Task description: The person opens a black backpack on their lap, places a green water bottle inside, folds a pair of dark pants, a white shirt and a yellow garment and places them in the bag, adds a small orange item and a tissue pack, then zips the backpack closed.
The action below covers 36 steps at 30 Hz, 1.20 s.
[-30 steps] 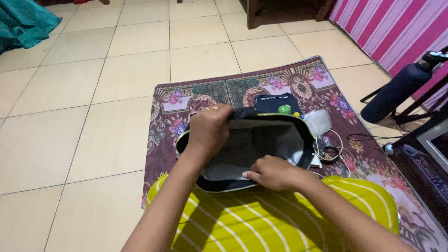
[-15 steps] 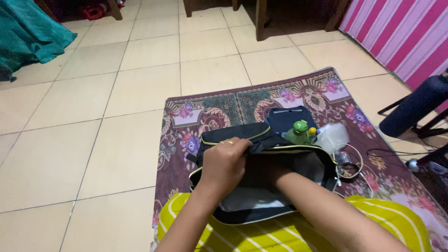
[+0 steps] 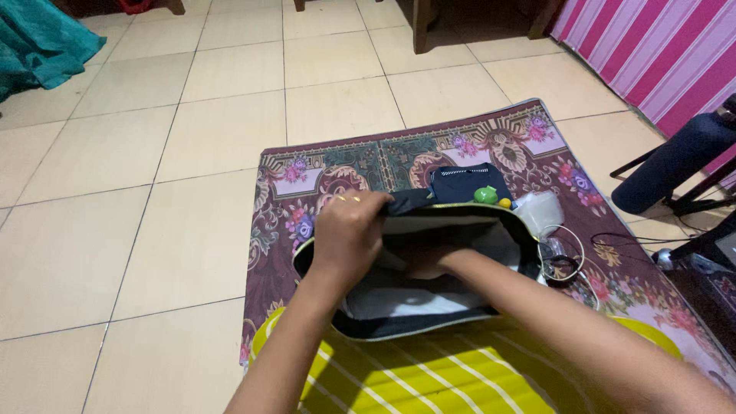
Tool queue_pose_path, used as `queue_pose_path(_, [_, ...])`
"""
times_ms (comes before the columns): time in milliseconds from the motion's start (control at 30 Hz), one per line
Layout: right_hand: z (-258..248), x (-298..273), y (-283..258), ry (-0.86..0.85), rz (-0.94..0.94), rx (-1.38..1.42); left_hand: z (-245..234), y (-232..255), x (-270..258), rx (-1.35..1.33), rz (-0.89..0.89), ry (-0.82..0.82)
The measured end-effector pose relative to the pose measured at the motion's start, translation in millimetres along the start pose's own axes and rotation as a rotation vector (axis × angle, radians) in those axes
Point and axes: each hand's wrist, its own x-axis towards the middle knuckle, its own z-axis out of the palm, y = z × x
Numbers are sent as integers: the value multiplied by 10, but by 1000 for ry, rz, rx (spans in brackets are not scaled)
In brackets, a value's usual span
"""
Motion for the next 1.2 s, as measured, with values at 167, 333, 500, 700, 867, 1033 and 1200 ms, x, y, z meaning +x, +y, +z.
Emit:
queue_pose_path(167, [-308, -186, 72, -71, 17, 13, -27, -48, 84, -19, -34, 0])
queue_pose_path(333, [-550, -580, 69, -55, 162, 320, -31, 10, 39, -24, -53, -12])
queue_pose_path(500, [-706, -967, -100, 58, 106, 405, -4, 75, -36, -2, -66, -52])
queue_pose_path(700, [-922, -1522, -236, 159, 31, 574, -17, 197, -180, -62, -146, -124])
queue_pose_path(867, [-1067, -1872, -114, 163, -81, 854, -48, 312, -296, -60, -281, -390])
queue_pose_path(1033, [-1195, -2041, -39, 301, -94, 1093, 60, 385, -453, -216, -355, -865])
queue_pose_path(1200, [-1326, -2013, -158, 356, -60, 1452, 82, 409, -497, -812, -365, -1478])
